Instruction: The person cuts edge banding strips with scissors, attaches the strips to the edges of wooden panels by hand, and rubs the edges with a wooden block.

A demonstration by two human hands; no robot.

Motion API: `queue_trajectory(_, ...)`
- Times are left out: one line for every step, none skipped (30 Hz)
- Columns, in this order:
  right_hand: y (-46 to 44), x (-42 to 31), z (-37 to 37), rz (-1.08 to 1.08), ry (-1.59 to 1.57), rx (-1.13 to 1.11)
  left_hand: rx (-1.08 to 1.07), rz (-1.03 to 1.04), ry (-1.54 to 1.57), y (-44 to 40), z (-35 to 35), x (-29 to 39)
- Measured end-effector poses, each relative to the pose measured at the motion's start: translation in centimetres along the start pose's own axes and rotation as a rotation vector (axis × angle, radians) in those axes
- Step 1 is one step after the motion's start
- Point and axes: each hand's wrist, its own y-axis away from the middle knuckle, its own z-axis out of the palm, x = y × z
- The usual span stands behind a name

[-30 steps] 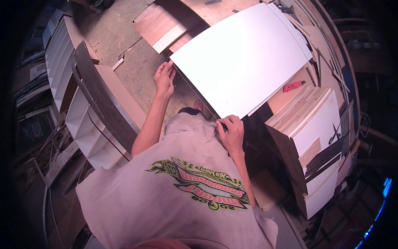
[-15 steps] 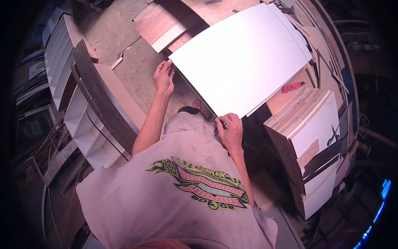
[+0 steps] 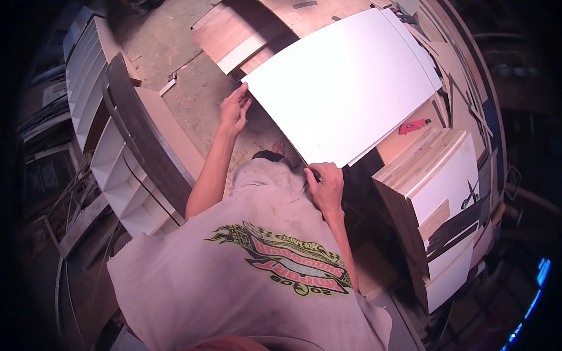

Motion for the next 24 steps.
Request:
queue_trajectory(0.0,-0.2,-0.1,0.048,-0.017,0.011,0.008,0.012,-0.007,-0.1,0.0,-0.1)
queue_trajectory(0.1,-0.3,-0.1,0.095,-0.034,0.022,0.015,0.024,-0.014,-0.2,0.0,-0.2)
queue_trajectory(0.1,-0.2,-0.1,0.093,-0.034,0.02,0.017,0.025,-0.013,-0.2,0.0,-0.3)
queue_trajectory(0.0,-0.2,-0.2,0.061,-0.036,0.015,0.029,0.035,-0.013,-0.2,0.1,-0.4)
queue_trajectory(0.0,-0.1,-0.2,0.027,-0.037,0.009,0.043,0.045,-0.011,-0.3,0.2,-0.5)
queue_trajectory(-0.2,-0.1,-0.2,0.021,-0.035,0.005,0.047,0.049,-0.006,-0.2,0.3,-0.4)
queue_trajectory(-0.4,-0.1,-0.3,-0.021,-0.007,0.018,0.047,0.047,-0.008,-0.1,0.4,-0.3)
queue_trajectory(-0.6,-0.2,-0.3,-0.065,0.022,0.031,0.047,0.046,-0.008,0.1,0.4,-0.2)
queue_trajectory(-1.3,-0.5,-0.2,-0.072,0.026,0.027,0.049,0.05,0.0,0.1,0.5,-0.2)
queue_trajectory(-2.5,-1.0,-0.2,-0.207,0.009,0.036,0.029,0.04,0.046,0.0,0.6,-0.1)
queue_trajectory(-3.7,-1.5,-0.1,-0.339,-0.009,0.041,0.011,0.027,0.091,0.2,0.5,-0.3)
queue_trajectory(-5.5,-2.3,-0.1,-0.38,-0.014,0.015,0.017,0.041,0.105,0.0,0.4,-0.6)
queue_trajectory(-7.9,-3.2,0.3,-0.424,-0.021,-0.007,0.019,0.042,0.11,0.1,0.5,-0.7)
queue_trajectory(-10.5,-3.7,1.1,-0.454,-0.042,-0.019,0.024,0.042,0.119,0.0,0.7,-0.8)
queue_trajectory(-13.3,-4.2,2.0,-0.482,-0.064,-0.033,0.029,0.042,0.128,0.0,0.9,-0.8)
queue_trajectory(-16.3,-4.8,3.3,-0.589,-0.047,0.006,0.048,0.042,0.133,-0.1,1.0,-1.0)
queue_trajectory(-19.2,-5.3,4.7,-0.696,-0.032,0.042,0.051,0.048,0.139,-0.2,1.0,-1.1)
queue_trajectory(-21.9,-5.4,6.5,-0.753,-0.061,0.017,0.036,0.053,0.135,-0.2,0.9,-1.2)
queue_trajectory(-24.2,-5.3,8.3,-0.813,-0.091,-0.007,0.021,0.06,0.132,-0.2,0.9,-1.3)
queue_trajectory(-25.8,-5.0,10.1,-0.807,-0.092,-0.098,0.029,0.079,0.128,-0.2,1.0,-1.4)
queue_trajectory(-26.5,-5.2,11.2,-0.798,-0.094,-0.189,0.037,0.081,0.129,-0.3,0.9,-1.7)
queue_trajectory(-27.0,-5.0,11.8,-0.713,0.039,-0.342,0.06,0.095,0.139,-0.5,0.9,-1.8)
queue_trajectory(-27.3,-4.5,12.1,-0.718,0.035,-0.344,0.081,0.109,0.15,-0.8,0.9,-2.0)
queue_trajectory(-27.1,-4.4,12.0,-0.673,0.087,-0.388,0.119,0.123,0.133,-0.6,1.2,-1.8)
